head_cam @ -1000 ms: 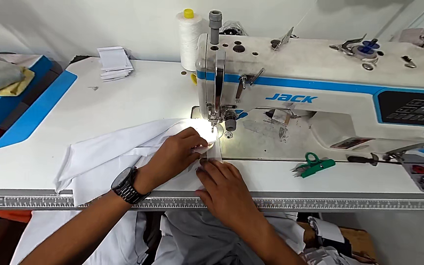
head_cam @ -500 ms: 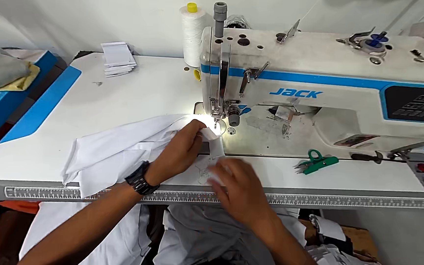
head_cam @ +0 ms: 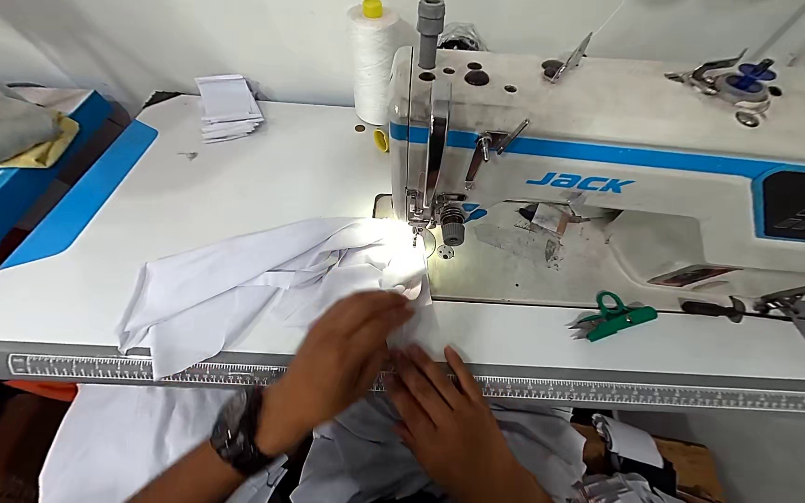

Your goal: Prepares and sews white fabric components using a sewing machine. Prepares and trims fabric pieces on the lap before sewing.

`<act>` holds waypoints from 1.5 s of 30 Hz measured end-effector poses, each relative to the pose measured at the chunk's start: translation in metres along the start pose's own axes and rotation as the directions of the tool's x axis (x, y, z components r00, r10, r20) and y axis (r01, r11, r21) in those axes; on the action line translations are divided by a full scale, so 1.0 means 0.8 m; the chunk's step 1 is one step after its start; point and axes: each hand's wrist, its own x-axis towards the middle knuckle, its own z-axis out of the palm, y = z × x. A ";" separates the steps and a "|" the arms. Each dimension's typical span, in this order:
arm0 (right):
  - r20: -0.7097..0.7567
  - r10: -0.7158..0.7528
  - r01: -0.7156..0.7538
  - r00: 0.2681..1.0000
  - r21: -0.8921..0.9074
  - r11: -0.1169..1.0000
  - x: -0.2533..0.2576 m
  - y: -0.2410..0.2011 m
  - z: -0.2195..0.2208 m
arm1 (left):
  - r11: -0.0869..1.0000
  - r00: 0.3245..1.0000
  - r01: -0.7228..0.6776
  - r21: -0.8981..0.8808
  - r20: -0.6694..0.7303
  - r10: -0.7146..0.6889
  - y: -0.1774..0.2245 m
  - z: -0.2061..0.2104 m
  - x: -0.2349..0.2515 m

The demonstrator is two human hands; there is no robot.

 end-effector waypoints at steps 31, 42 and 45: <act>0.038 0.046 -0.038 0.998 -0.194 0.980 0.077 0.092 -0.052 | 0.976 0.957 -0.145 0.165 -0.228 0.181 0.009 0.069 -0.131; 0.017 0.316 -0.312 0.949 -0.115 0.943 0.029 0.123 -0.086 | 0.821 0.647 0.571 -0.001 0.615 -0.450 -0.030 -0.054 -0.223; -0.011 0.265 -0.265 0.964 0.041 0.963 0.064 0.085 -0.050 | 0.931 0.954 0.298 -0.209 0.078 -0.288 0.013 -0.042 -0.103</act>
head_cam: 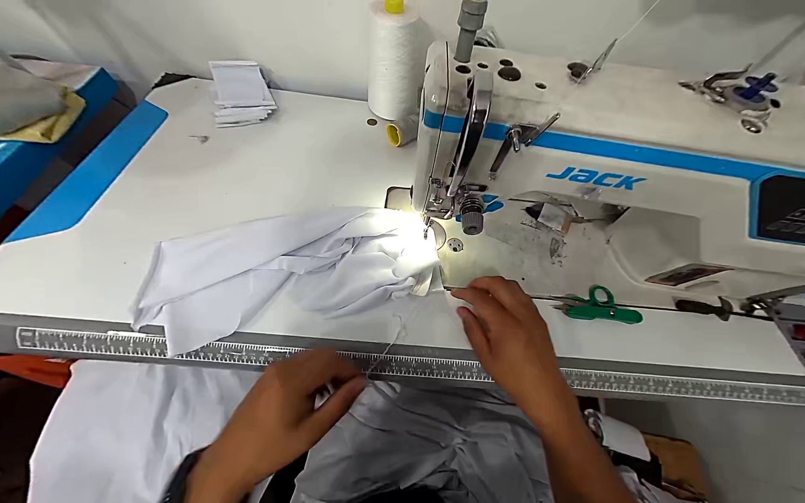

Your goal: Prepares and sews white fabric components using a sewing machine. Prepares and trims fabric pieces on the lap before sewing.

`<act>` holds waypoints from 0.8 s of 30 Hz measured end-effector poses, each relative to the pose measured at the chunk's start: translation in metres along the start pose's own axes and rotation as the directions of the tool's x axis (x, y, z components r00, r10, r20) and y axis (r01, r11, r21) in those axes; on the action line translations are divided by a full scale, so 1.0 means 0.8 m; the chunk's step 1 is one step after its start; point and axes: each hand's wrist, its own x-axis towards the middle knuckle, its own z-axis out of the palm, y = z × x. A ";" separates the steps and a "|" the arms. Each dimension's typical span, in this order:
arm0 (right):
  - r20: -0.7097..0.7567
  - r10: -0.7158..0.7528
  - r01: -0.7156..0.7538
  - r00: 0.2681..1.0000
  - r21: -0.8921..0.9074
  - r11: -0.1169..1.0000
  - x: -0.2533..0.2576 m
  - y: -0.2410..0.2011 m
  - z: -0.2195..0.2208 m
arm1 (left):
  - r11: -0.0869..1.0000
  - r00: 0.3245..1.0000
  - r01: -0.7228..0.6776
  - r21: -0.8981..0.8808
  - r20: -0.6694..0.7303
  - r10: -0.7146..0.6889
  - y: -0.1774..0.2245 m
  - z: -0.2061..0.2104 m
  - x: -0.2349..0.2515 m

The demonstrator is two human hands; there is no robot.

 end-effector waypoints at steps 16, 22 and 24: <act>-0.014 -0.046 0.042 0.999 -0.228 0.973 -0.026 0.021 -0.020 | 0.949 0.954 -0.002 0.314 -0.283 0.096 0.025 0.102 0.063; 0.030 -0.220 0.221 0.975 -0.233 0.947 0.019 -0.015 0.018 | 0.946 0.957 -0.023 0.324 -0.265 0.115 0.026 0.101 0.063; 0.077 -0.222 0.234 0.972 -0.217 0.948 0.020 -0.014 0.016 | 0.951 0.962 -0.033 0.307 -0.249 0.114 0.024 0.098 0.061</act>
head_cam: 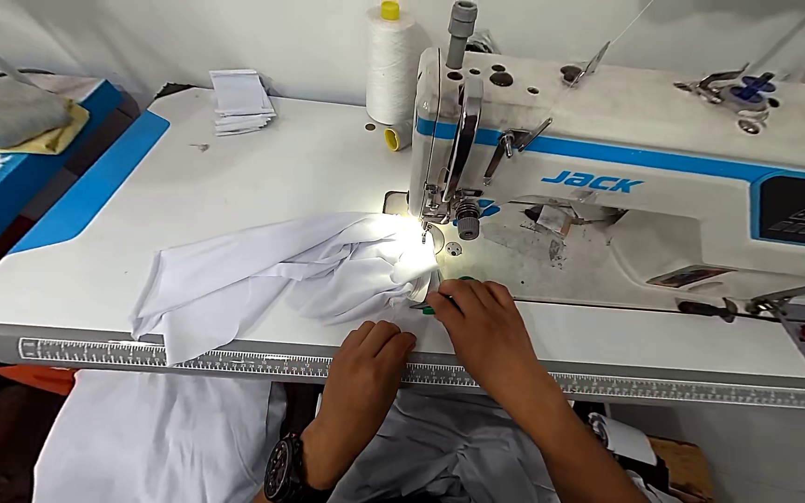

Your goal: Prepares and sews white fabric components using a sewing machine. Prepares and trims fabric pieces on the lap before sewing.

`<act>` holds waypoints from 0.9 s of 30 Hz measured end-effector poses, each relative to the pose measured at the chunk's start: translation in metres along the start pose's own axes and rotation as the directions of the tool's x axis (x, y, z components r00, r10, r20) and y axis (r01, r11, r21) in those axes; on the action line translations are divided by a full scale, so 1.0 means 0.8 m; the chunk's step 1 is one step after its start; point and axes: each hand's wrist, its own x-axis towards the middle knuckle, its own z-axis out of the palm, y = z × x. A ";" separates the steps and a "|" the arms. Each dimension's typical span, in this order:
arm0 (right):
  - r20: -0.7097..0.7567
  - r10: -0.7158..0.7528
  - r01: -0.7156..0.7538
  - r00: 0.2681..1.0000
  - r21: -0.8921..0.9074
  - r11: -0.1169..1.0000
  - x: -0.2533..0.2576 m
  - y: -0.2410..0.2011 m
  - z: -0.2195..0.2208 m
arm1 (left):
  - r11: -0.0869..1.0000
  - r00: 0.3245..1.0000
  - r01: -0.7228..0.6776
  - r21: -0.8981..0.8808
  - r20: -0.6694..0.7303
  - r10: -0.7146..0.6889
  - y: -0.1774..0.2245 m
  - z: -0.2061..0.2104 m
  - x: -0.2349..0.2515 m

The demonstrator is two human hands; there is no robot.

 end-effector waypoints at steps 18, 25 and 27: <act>-0.014 0.177 -0.175 0.984 0.089 0.981 -0.005 -0.035 0.025 | 0.966 0.961 -0.257 -0.029 0.101 0.259 -0.049 -0.012 0.098; 0.002 0.170 -0.170 0.986 -0.003 0.986 -0.031 -0.064 0.038 | 0.946 0.947 -0.285 -0.157 0.108 0.303 -0.062 -0.020 0.107; -0.001 0.177 -0.177 0.984 -0.018 0.984 -0.040 -0.069 0.040 | 0.943 0.931 -0.315 -0.112 0.158 0.330 -0.063 -0.015 0.100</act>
